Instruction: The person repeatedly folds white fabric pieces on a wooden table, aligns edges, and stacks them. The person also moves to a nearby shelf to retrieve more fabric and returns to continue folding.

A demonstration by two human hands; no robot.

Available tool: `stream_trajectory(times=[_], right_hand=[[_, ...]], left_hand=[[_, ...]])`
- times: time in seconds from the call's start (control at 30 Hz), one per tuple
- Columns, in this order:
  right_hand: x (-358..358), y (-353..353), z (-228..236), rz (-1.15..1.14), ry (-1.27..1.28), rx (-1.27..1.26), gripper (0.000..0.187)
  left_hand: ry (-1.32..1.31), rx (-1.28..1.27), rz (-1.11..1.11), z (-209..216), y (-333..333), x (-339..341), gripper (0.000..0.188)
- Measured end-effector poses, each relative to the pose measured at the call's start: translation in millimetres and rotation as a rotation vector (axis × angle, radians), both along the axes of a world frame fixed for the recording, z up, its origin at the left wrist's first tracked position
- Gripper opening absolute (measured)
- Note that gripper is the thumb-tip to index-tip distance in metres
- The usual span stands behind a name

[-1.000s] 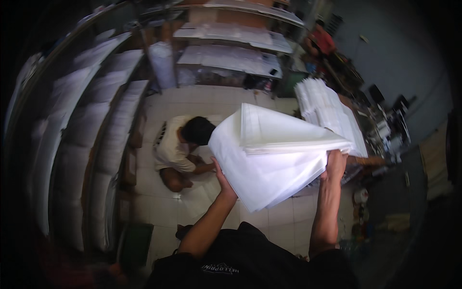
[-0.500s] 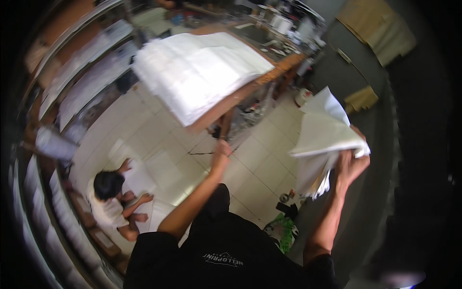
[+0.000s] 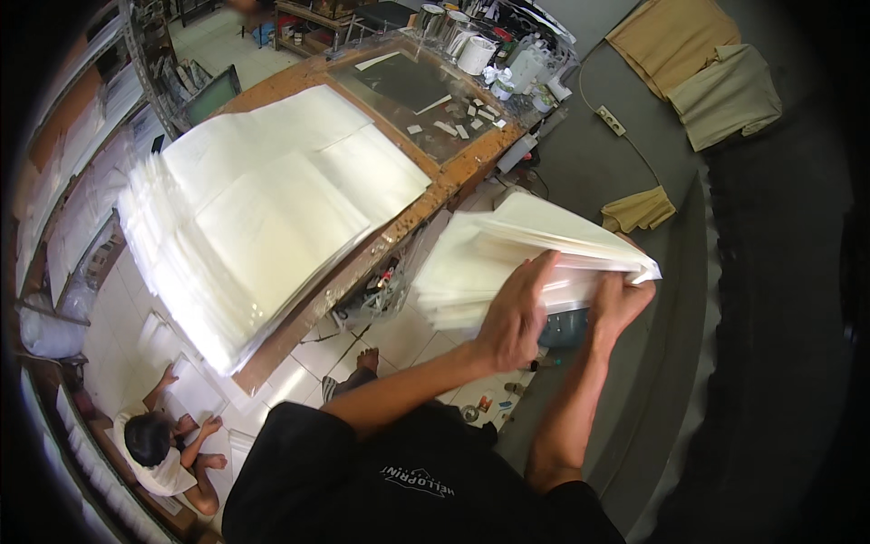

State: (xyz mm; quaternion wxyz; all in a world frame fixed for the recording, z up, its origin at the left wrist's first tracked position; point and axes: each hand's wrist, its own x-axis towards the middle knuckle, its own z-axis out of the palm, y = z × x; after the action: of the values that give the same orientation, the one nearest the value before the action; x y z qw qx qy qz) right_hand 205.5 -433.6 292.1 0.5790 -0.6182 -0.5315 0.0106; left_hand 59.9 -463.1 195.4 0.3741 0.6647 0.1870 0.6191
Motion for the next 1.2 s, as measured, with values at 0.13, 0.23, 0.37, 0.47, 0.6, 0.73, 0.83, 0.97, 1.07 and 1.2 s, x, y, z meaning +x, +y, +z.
stream_trajectory(times=[0.13, 0.23, 0.37, 0.47, 0.6, 0.73, 0.83, 0.97, 1.07, 1.2], right_hand=[[15.4, 82.3, 13.4, 0.129, -0.029, 0.112, 0.021], [13.3, 142.7, 16.3, 0.222, -0.063, 0.111, 0.021], [-2.5, 201.0, 21.1, 0.463, -0.172, 0.082, 0.022], [-10.0, 239.5, 41.3, 0.8, -0.15, 0.277, 0.02], [53.6, 339.5, 56.7, 0.599, -0.589, 0.44, 0.021], [37.4, 405.0, 82.7, 0.966, 0.285, 0.152, 0.026], [16.8, 454.6, 84.0, 1.103, 0.844, -0.139, 0.025], [10.0, 528.3, 34.3, 1.064, 1.012, -0.316, 0.028], [6.0, 567.6, -4.1, 1.055, 1.011, -0.382, 0.028], [28.3, 627.6, -105.5, 1.063, 1.136, -0.635, 0.029]], left_hand=[[-0.014, -0.046, 0.176, 6.9, 60.5, 38.5, 0.07], [0.106, -0.003, 0.156, -21.3, 90.5, 86.9, 0.074], [0.513, -0.481, 0.239, -116.5, 198.5, 128.3, 0.084], [0.087, -0.961, 0.223, -167.2, 279.3, 140.6, 0.089], [-0.889, -0.824, -0.099, -109.7, 332.4, 99.8, 0.088], [-1.295, -0.344, -0.084, -65.8, 378.2, 57.0, 0.085], [-1.167, -0.308, 0.228, -60.2, 398.9, 28.7, 0.087], [-1.28, -0.123, 0.206, -72.1, 419.5, 3.1, 0.092], [-1.373, -0.203, 0.278, -86.4, 424.9, -5.8, 0.084], [-1.29, -0.6, 0.498, -94.4, 416.1, -24.2, 0.062]])
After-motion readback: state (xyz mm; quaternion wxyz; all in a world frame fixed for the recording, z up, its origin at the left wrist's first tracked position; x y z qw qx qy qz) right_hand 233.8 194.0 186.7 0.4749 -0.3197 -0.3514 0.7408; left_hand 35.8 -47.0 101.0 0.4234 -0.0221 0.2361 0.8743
